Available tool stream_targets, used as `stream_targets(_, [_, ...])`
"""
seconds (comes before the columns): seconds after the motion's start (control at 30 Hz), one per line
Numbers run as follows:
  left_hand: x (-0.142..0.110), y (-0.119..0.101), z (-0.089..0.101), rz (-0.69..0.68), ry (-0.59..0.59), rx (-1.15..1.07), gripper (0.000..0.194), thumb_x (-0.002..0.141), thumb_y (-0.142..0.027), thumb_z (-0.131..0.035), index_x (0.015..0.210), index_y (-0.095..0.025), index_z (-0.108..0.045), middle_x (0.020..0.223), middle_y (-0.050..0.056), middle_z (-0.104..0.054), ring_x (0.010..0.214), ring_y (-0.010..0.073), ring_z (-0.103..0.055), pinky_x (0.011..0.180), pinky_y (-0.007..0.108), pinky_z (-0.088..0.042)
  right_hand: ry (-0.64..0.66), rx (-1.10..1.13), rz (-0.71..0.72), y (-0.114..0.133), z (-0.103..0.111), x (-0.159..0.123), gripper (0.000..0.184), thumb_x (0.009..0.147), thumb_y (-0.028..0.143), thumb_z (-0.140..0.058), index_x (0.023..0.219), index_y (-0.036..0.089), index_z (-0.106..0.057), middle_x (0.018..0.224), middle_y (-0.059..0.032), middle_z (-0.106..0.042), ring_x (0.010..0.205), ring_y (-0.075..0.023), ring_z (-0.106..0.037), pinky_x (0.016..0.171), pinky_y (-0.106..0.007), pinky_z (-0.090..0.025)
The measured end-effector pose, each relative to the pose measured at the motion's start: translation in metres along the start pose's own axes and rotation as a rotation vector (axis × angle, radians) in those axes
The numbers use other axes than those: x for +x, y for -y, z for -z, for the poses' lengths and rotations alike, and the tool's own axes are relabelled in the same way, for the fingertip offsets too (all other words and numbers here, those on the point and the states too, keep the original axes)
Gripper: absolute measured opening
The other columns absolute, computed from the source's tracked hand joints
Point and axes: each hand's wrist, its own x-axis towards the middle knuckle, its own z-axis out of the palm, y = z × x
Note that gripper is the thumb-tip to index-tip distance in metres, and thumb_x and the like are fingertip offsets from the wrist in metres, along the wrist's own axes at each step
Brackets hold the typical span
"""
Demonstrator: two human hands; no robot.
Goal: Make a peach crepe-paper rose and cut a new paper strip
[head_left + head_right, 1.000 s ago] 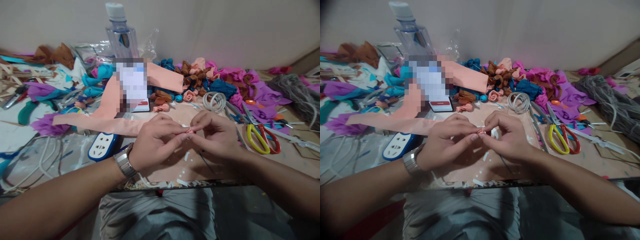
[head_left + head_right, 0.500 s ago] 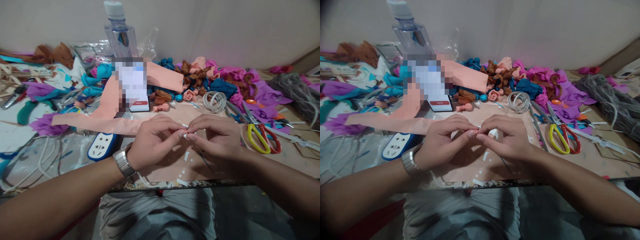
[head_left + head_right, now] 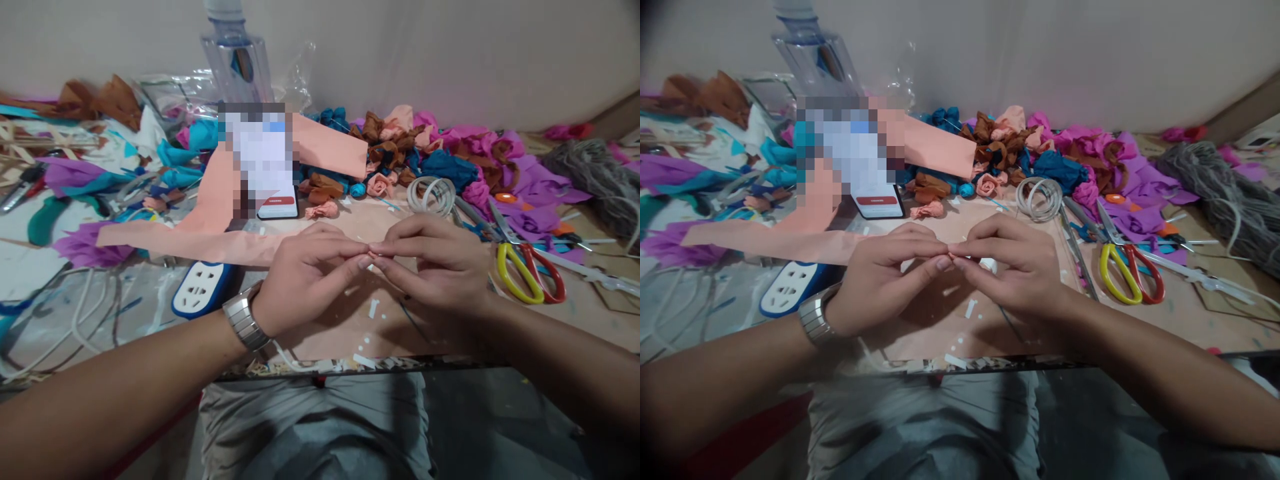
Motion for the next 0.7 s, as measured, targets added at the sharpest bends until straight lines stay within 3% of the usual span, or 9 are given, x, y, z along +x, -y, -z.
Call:
stream_targets(0.2, [-0.0010, -0.0014, -0.0008, 0.046, -0.027, 0.027, 0.020, 0.088, -0.025, -0.073, 0.105, -0.019, -0.078, 0.098, 0.005, -0.079, 0.092, 0.0166, -0.068, 0.086, 0.030, -0.055, -0.013, 0.058, -0.072, -0.0024, -0.0019, -0.0020, 0.020, 0.079, 0.014, -0.077, 0.094, 0.028, -0.077, 0.084, -0.0022, -0.071, 0.072, -0.0172, -0.067, 0.067, -0.033, -0.056])
stream_targets(0.33, [-0.0004, 0.0002, -0.0016, 0.082, -0.055, 0.035, 0.017, 0.087, -0.030, -0.074, 0.098, -0.019, -0.080, 0.094, 0.005, -0.079, 0.089, 0.0162, -0.069, 0.084, 0.028, -0.054, -0.054, 0.135, -0.081, -0.0041, -0.0050, -0.0042, 0.019, 0.079, 0.014, -0.076, 0.093, 0.027, -0.076, 0.088, -0.0020, -0.074, 0.079, -0.0196, -0.071, 0.073, -0.036, -0.058])
stream_targets(0.5, [0.0007, 0.0015, -0.0020, 0.007, -0.055, 0.032, 0.013, 0.087, -0.028, -0.074, 0.094, -0.019, -0.081, 0.089, 0.003, -0.080, 0.084, 0.0151, -0.067, 0.084, 0.029, -0.053, -0.068, 0.149, -0.110, -0.0007, -0.0063, -0.0058, 0.024, 0.078, 0.010, -0.076, 0.095, 0.027, -0.077, 0.090, -0.0025, -0.077, 0.081, -0.0209, -0.073, 0.076, -0.038, -0.060])
stream_targets(0.7, [-0.0006, 0.0005, -0.0017, -0.080, 0.005, 0.106, 0.017, 0.090, -0.022, -0.068, 0.102, -0.019, -0.079, 0.098, 0.005, -0.080, 0.090, 0.0176, -0.069, 0.092, 0.035, -0.051, -0.103, 0.118, -0.113, -0.0023, -0.0075, -0.0055, 0.025, 0.078, 0.010, -0.077, 0.094, 0.029, -0.077, 0.089, -0.0023, -0.078, 0.081, -0.0220, -0.073, 0.076, -0.040, -0.060])
